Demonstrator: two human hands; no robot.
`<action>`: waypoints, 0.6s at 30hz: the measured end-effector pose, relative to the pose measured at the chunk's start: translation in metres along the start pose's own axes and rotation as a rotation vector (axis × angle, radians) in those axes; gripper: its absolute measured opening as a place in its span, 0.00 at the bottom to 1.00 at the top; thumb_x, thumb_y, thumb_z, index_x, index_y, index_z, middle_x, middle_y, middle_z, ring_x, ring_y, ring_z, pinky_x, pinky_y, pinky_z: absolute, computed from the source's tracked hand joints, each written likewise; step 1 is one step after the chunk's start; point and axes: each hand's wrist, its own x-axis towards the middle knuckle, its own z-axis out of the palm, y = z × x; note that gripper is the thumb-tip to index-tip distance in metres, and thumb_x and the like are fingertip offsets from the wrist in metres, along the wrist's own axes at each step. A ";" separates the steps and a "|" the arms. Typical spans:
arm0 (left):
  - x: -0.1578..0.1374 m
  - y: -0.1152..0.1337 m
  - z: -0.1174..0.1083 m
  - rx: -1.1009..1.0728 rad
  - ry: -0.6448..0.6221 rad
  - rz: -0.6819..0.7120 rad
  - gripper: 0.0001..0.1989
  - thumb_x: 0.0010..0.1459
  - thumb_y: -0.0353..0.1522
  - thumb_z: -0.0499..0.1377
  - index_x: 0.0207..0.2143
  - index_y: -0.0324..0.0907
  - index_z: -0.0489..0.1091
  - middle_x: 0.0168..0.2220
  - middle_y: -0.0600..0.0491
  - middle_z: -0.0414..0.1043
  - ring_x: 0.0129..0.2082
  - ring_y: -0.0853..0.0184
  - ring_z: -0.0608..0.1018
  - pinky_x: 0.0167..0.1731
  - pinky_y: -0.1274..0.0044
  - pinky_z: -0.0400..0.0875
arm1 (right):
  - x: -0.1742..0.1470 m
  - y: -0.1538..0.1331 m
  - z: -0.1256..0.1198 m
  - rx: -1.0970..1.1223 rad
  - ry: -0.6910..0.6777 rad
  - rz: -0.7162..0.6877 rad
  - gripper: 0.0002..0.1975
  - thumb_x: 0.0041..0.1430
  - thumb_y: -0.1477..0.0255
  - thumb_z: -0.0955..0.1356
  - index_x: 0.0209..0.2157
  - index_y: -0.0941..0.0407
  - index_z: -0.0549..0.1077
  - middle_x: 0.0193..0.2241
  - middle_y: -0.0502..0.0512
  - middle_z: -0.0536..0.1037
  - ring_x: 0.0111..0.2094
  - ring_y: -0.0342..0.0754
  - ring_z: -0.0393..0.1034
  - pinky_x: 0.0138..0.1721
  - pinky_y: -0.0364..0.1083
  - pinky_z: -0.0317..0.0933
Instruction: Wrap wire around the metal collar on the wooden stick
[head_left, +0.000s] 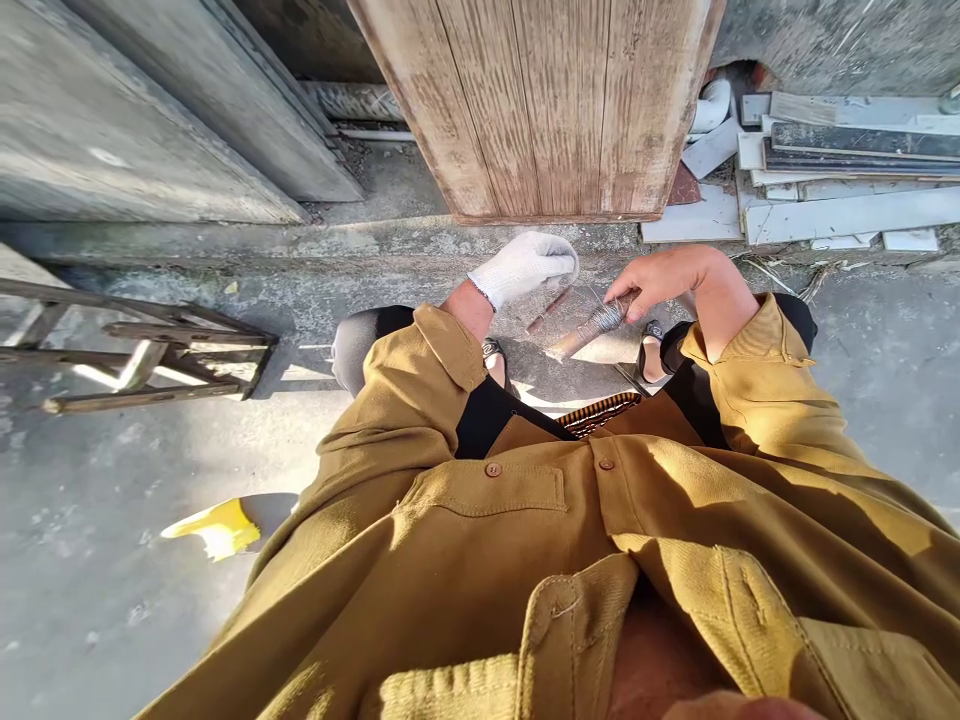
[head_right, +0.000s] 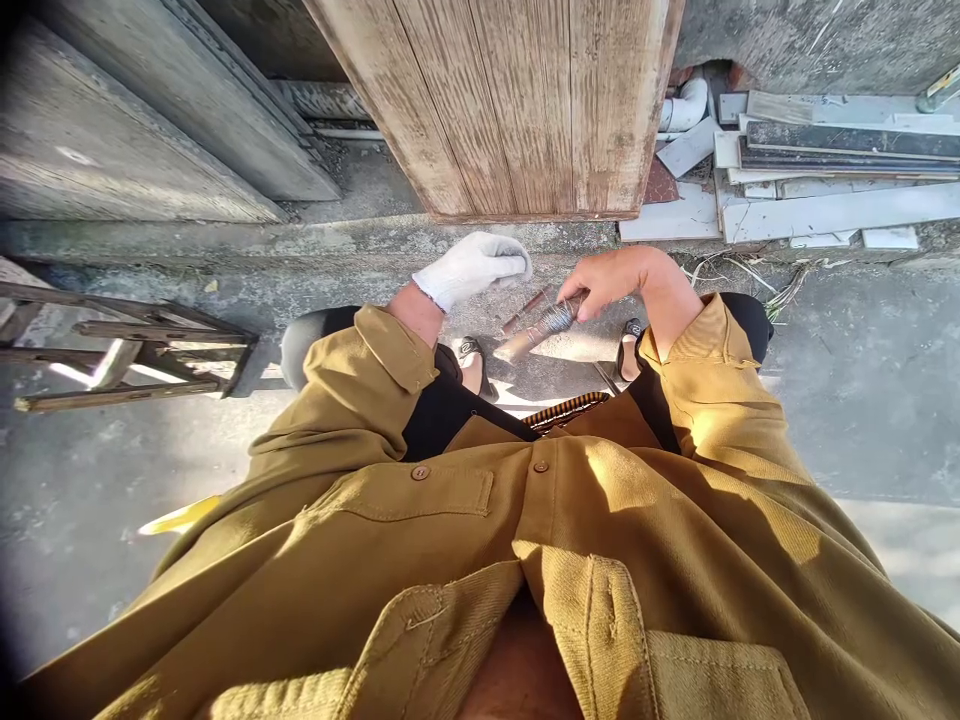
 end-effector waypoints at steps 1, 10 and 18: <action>0.002 -0.003 0.000 -0.033 0.004 0.004 0.04 0.58 0.27 0.64 0.29 0.37 0.78 0.20 0.57 0.69 0.21 0.73 0.67 0.24 0.79 0.58 | -0.004 -0.002 -0.003 0.070 -0.021 -0.021 0.09 0.55 0.70 0.79 0.39 0.55 0.85 0.31 0.47 0.81 0.35 0.50 0.75 0.40 0.46 0.68; 0.009 -0.014 -0.006 -0.288 -0.005 0.059 0.08 0.63 0.27 0.67 0.30 0.36 0.74 0.27 0.50 0.76 0.21 0.74 0.72 0.26 0.79 0.68 | -0.011 0.005 -0.008 0.840 0.651 -0.237 0.03 0.66 0.75 0.70 0.36 0.56 0.72 0.39 0.58 0.78 0.31 0.45 0.64 0.37 0.45 0.65; 0.000 -0.007 -0.005 -0.250 -0.313 0.097 0.12 0.60 0.35 0.72 0.32 0.34 0.79 0.25 0.50 0.76 0.18 0.76 0.67 0.21 0.80 0.61 | 0.015 0.024 -0.007 0.544 0.935 0.222 0.13 0.69 0.82 0.68 0.31 0.54 0.67 0.26 0.50 0.72 0.28 0.44 0.63 0.32 0.42 0.60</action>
